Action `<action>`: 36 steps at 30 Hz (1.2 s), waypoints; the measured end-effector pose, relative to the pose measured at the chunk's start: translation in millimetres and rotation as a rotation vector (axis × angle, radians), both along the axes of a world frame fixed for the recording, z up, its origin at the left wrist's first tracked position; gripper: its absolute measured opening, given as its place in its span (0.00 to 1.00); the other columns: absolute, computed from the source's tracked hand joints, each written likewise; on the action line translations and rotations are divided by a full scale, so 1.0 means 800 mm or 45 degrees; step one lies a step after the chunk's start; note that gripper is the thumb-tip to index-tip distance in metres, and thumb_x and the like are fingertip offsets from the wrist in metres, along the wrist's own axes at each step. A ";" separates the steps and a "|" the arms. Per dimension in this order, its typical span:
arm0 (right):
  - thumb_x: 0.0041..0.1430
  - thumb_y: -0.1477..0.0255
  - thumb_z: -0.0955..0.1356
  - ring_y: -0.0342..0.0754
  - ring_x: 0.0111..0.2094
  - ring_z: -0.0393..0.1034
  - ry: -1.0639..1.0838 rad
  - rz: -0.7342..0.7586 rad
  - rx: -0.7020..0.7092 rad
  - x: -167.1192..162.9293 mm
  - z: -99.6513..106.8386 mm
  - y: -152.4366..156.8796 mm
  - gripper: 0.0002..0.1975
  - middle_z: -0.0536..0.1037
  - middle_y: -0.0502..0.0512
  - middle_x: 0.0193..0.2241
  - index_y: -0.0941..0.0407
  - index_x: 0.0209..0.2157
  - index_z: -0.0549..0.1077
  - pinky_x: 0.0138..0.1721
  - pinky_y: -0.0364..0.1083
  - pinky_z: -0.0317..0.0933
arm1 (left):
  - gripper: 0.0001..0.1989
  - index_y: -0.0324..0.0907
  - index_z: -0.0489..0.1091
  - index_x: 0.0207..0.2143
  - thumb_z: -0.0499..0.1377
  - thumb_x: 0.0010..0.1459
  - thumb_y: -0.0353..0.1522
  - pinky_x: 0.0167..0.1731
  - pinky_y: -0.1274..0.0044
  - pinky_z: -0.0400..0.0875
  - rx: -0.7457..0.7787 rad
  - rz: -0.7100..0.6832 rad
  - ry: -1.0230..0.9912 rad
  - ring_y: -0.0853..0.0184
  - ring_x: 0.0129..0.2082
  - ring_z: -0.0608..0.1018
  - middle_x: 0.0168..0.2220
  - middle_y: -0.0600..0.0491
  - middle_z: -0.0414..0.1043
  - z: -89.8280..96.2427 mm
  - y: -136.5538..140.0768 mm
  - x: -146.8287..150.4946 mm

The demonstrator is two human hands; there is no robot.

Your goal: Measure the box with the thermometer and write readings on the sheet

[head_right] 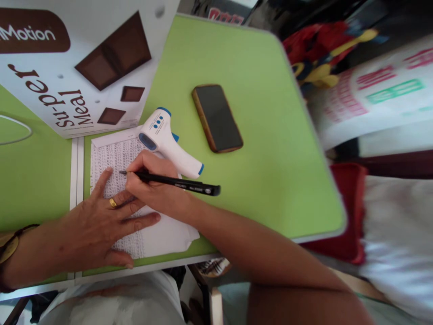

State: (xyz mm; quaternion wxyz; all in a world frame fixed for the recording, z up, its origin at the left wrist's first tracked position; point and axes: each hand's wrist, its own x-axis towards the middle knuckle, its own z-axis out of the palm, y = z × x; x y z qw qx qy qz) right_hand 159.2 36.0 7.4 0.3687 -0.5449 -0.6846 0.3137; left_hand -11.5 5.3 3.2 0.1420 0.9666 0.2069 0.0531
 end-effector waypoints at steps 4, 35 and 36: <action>0.48 0.75 0.63 0.40 0.19 0.62 0.021 0.003 -0.009 0.000 -0.002 0.000 0.03 0.70 0.45 0.18 0.53 0.23 0.65 0.21 0.41 0.59 | 0.41 0.50 0.59 0.64 0.60 0.53 0.57 0.61 0.40 0.38 -0.006 -0.004 0.006 0.49 0.67 0.55 0.66 0.49 0.58 0.000 0.001 -0.001; 0.48 0.75 0.63 0.40 0.19 0.61 -0.026 -0.015 0.033 0.003 0.002 0.000 0.04 0.69 0.44 0.17 0.53 0.23 0.64 0.22 0.42 0.59 | 0.41 0.50 0.58 0.64 0.61 0.53 0.57 0.62 0.40 0.38 -0.016 -0.009 0.014 0.47 0.67 0.55 0.66 0.48 0.57 0.001 0.001 -0.002; 0.50 0.75 0.63 0.40 0.19 0.62 -0.031 -0.008 0.044 0.004 0.002 0.000 0.04 0.70 0.45 0.18 0.53 0.24 0.65 0.22 0.42 0.59 | 0.41 0.50 0.58 0.64 0.61 0.53 0.57 0.61 0.40 0.38 -0.014 -0.007 0.014 0.47 0.67 0.55 0.66 0.48 0.57 0.000 0.001 -0.002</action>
